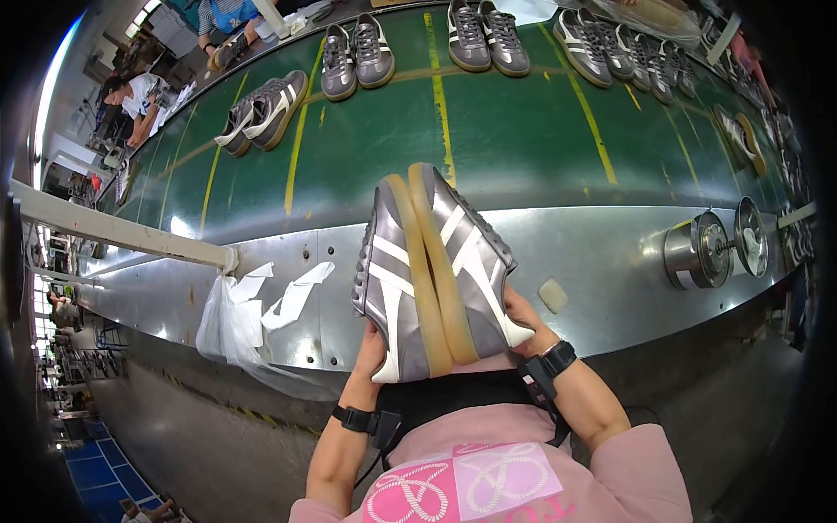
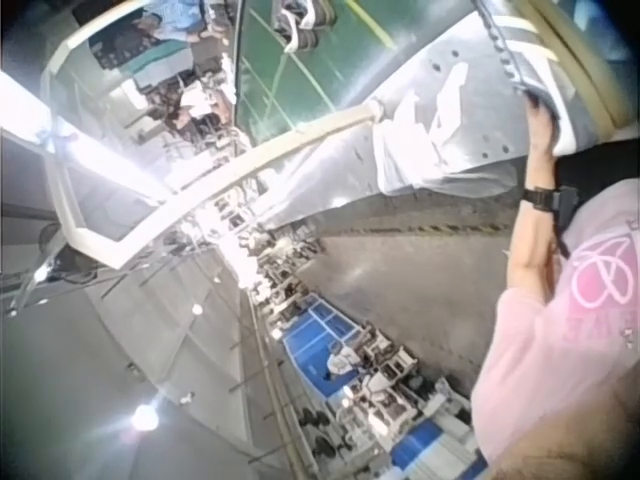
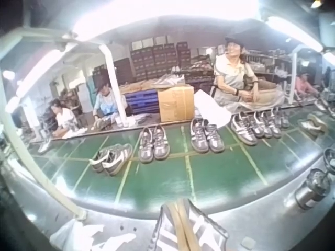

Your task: The recorder is inspecting shoes on a factory conveyor belt, cleaning them with a white cloth and solvent, and placing them back for the next stage.

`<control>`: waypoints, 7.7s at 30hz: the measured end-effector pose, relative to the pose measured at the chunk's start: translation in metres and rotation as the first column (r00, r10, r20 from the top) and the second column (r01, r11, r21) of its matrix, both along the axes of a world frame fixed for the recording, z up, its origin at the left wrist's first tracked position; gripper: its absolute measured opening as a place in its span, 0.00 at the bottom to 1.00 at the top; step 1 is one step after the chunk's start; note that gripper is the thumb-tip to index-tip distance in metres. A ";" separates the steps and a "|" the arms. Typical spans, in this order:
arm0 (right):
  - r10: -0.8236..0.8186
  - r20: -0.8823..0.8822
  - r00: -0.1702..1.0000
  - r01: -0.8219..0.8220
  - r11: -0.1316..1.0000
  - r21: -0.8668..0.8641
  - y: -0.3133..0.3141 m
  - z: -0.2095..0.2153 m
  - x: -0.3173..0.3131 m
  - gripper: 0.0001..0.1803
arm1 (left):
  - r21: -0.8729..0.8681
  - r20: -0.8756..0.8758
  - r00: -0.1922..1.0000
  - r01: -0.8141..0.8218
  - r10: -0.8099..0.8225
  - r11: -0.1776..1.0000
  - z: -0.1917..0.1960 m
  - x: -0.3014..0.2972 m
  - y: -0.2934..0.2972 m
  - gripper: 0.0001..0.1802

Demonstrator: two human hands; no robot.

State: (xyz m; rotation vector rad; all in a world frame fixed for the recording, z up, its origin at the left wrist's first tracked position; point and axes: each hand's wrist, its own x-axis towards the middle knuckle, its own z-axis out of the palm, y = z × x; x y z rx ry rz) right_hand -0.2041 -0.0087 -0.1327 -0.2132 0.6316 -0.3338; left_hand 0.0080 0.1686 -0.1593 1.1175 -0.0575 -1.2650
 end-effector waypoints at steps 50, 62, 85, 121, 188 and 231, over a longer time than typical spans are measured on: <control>-0.589 -0.335 0.735 -0.473 -0.091 -0.877 -0.014 0.064 0.021 0.19 | -0.061 0.832 0.524 -0.237 0.181 0.970 0.059 0.023 -0.003 0.15; -0.361 -0.510 0.781 -0.510 0.101 -0.854 -0.022 0.075 0.020 0.31 | -0.061 0.635 0.751 -0.187 0.183 0.980 0.054 0.030 -0.003 0.19; -0.006 0.107 0.994 0.023 0.986 -0.165 0.002 0.077 0.061 0.31 | -0.131 -0.129 0.981 -0.165 0.148 0.978 0.100 0.013 -0.037 0.31; -0.136 -0.373 0.918 -0.214 0.621 -0.754 -0.006 0.008 0.026 0.15 | 0.676 0.737 -0.148 0.137 -0.660 0.724 0.136 0.028 -0.071 0.40; -0.852 0.170 0.496 -0.609 -0.480 -0.631 -0.428 0.174 0.191 0.24 | 0.176 0.962 -0.198 -0.074 -0.187 0.982 0.034 0.083 -0.148 0.06; -0.884 -0.164 0.439 -0.795 -0.296 -0.530 -0.120 0.193 -0.266 0.17 | 0.423 0.817 0.060 0.614 -0.573 0.667 0.156 -0.034 -0.244 0.19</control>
